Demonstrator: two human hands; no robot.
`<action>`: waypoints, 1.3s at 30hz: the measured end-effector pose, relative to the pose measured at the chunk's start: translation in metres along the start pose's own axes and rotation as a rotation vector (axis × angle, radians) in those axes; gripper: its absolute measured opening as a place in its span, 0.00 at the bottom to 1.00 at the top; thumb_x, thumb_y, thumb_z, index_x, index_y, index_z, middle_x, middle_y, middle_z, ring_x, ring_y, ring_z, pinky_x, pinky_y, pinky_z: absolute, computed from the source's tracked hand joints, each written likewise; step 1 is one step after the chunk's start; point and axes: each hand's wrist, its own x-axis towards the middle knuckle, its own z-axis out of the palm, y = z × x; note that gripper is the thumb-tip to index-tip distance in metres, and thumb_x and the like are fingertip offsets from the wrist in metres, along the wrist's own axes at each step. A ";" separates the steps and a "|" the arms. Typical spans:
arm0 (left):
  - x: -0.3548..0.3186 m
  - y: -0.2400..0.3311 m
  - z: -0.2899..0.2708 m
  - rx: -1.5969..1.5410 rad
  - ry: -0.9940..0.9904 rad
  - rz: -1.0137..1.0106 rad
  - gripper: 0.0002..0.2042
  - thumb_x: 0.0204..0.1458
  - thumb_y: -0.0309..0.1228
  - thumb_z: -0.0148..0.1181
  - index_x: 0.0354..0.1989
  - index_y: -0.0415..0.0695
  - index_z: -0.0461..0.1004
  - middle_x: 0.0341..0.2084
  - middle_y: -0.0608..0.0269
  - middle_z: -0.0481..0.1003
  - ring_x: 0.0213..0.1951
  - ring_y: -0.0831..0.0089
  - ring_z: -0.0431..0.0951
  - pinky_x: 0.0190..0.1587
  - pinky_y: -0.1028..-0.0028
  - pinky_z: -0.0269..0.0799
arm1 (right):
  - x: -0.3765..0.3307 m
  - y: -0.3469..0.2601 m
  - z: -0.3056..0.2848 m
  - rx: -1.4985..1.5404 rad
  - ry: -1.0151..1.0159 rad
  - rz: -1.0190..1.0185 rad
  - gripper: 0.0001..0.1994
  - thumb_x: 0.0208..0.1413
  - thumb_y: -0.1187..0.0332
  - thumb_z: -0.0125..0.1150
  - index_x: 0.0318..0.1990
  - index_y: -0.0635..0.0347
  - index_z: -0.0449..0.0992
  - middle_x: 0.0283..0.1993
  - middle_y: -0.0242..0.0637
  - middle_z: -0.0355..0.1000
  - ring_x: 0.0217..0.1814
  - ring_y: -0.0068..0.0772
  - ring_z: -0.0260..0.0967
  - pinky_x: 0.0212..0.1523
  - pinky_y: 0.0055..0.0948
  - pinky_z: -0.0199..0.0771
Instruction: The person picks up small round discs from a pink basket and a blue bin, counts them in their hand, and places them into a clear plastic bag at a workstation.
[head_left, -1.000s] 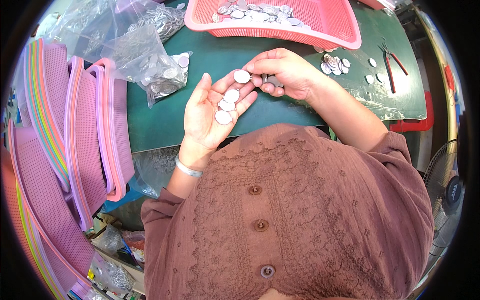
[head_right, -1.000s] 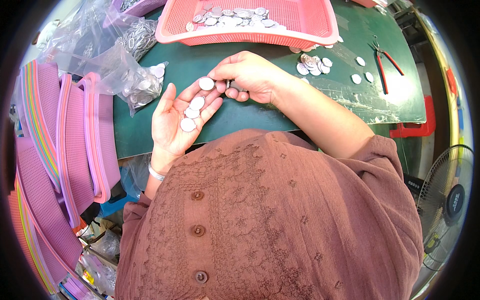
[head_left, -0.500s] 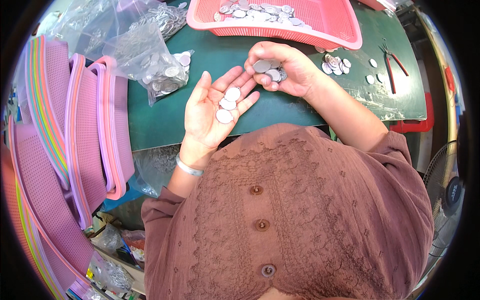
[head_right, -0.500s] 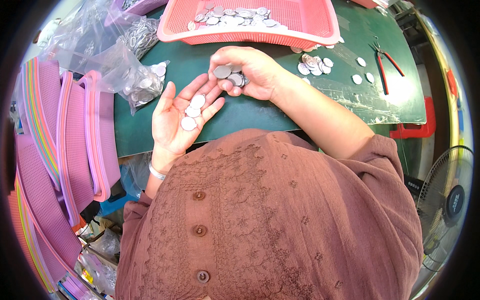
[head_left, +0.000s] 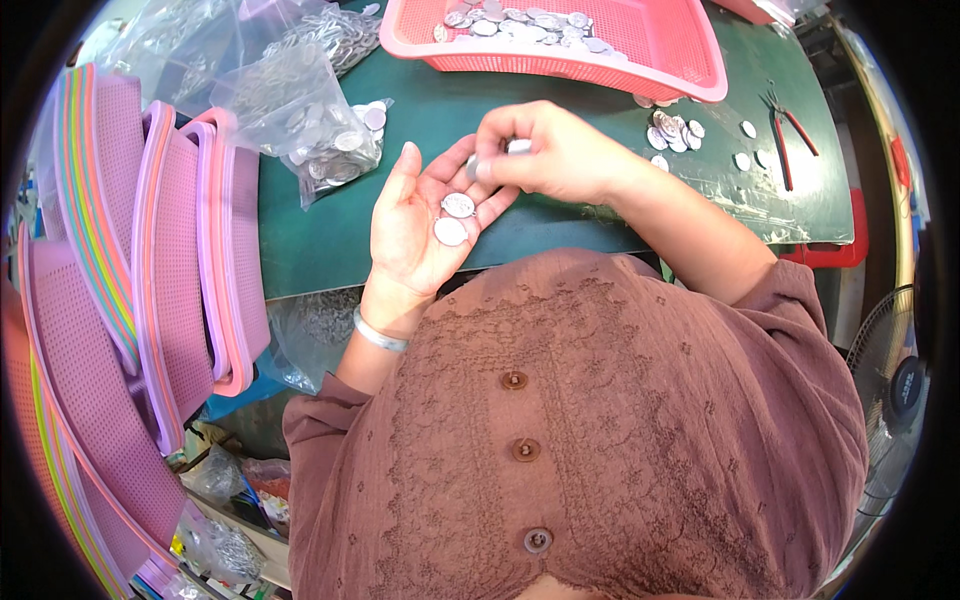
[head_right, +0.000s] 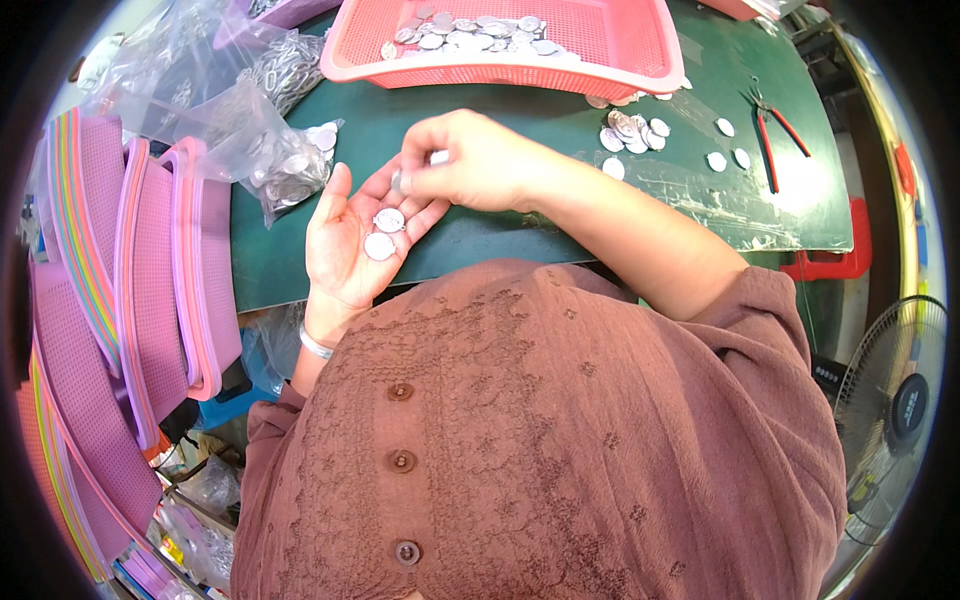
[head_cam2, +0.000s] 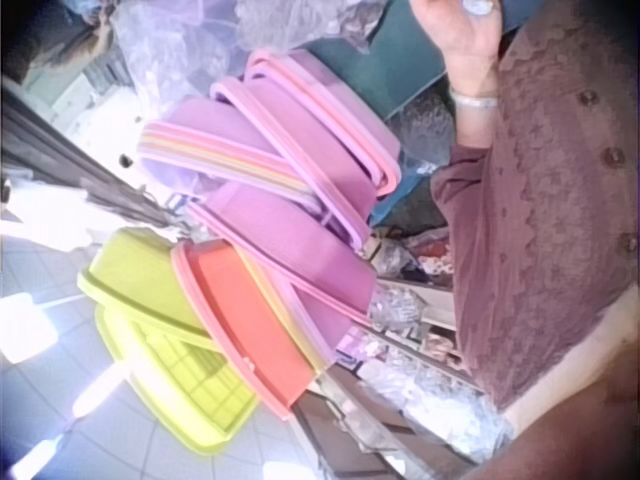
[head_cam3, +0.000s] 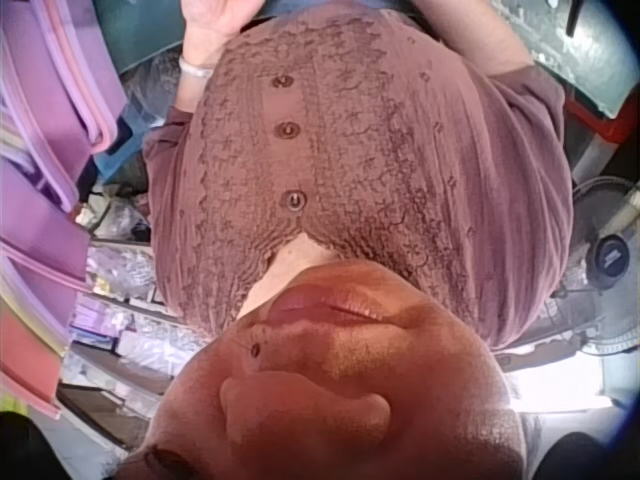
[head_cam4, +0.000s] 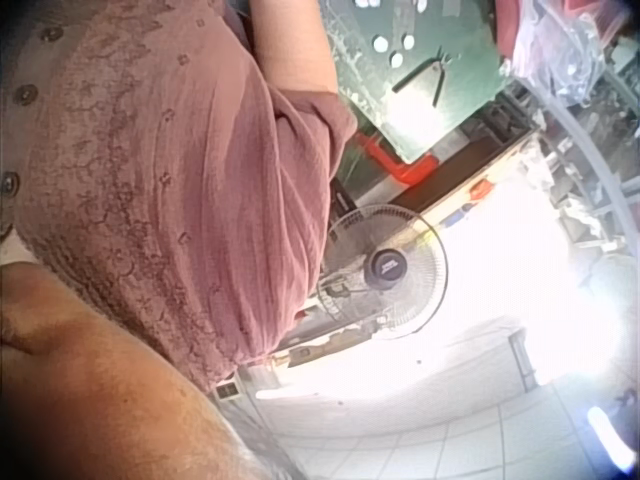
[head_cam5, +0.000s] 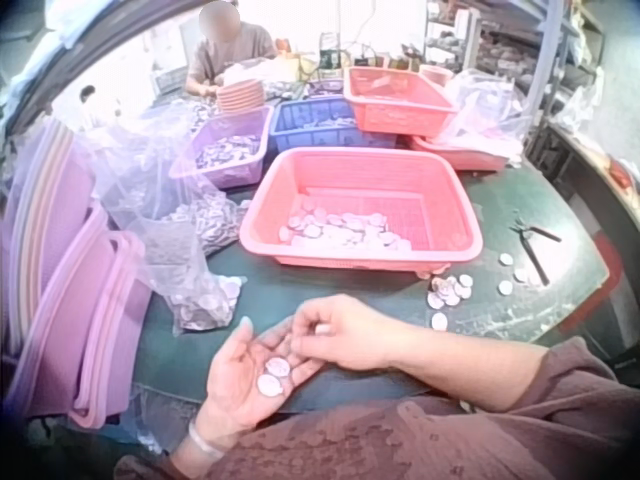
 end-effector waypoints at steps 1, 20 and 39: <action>0.000 -0.001 0.001 0.001 0.017 0.014 0.31 0.59 0.47 0.33 0.55 0.25 0.53 0.53 0.37 0.60 0.57 0.52 0.61 0.63 0.57 0.49 | -0.003 -0.013 -0.006 -0.060 0.047 0.144 0.06 0.50 0.70 0.58 0.28 0.61 0.68 0.27 0.34 0.69 0.21 0.18 0.63 0.18 0.16 0.59; 0.001 0.000 -0.006 0.047 0.002 -0.028 0.28 0.58 0.49 0.38 0.50 0.31 0.62 0.42 0.51 0.68 0.45 0.61 0.69 0.50 0.66 0.64 | -0.004 -0.003 0.013 -0.757 -0.009 -0.245 0.14 0.43 0.72 0.64 0.38 0.64 0.72 0.26 0.36 0.68 0.27 0.27 0.67 0.31 0.28 0.70; 0.002 -0.006 0.002 0.043 0.059 0.015 0.31 0.59 0.49 0.33 0.54 0.27 0.56 0.51 0.41 0.63 0.54 0.54 0.64 0.61 0.60 0.54 | -0.002 -0.014 -0.002 -0.080 0.127 0.201 0.08 0.49 0.69 0.59 0.34 0.64 0.71 0.28 0.32 0.70 0.22 0.15 0.63 0.19 0.15 0.61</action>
